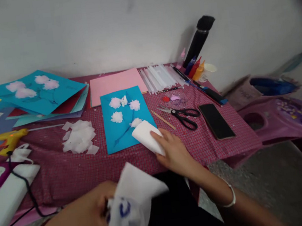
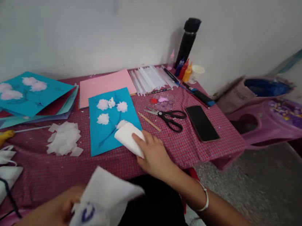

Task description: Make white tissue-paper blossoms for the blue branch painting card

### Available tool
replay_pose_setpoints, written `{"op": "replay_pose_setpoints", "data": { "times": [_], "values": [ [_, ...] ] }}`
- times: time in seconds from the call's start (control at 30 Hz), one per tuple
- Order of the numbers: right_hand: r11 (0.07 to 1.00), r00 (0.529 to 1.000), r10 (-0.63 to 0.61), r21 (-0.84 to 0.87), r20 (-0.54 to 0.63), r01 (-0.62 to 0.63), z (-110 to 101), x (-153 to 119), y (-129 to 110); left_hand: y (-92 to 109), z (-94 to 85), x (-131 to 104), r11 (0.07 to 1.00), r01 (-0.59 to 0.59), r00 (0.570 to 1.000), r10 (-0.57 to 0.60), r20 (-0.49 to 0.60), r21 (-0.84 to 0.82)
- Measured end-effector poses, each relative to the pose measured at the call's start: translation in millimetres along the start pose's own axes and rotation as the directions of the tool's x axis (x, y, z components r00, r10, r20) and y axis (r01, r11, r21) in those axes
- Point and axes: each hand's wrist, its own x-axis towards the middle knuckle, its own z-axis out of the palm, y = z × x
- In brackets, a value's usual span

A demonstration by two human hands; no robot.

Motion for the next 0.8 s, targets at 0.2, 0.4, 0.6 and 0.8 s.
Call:
{"op": "replay_pose_setpoints", "data": {
  "times": [0.2, 0.4, 0.6, 0.8],
  "values": [
    [0.92, 0.983, -0.118, 0.356, -0.141, 0.162, -27.1, -1.5, -26.8, -11.6, -19.4, -9.3, 0.997, -0.028, 0.926, -0.003, -0.377, -0.075],
    [0.341, 0.975, -0.035, 0.92, 0.219, -0.194, -15.5, 20.8, -50.2, 8.6, -18.0, 28.8, 0.968, -0.251, 0.841, 0.203, -0.502, -0.029],
    [0.024, 0.965, 0.178, 0.979, 0.194, -0.201, -3.8, 43.8, -46.0, 10.1, -27.0, 66.4, 0.887, -0.445, 0.597, 0.398, -0.697, 0.125],
    [0.063, 0.958, 0.265, 0.989, 0.109, -0.131, -8.4, 56.5, -32.2, 16.7, -31.1, 84.5, 0.862, -0.505, 0.702, 0.372, -0.607, -0.057]
  ]
}}
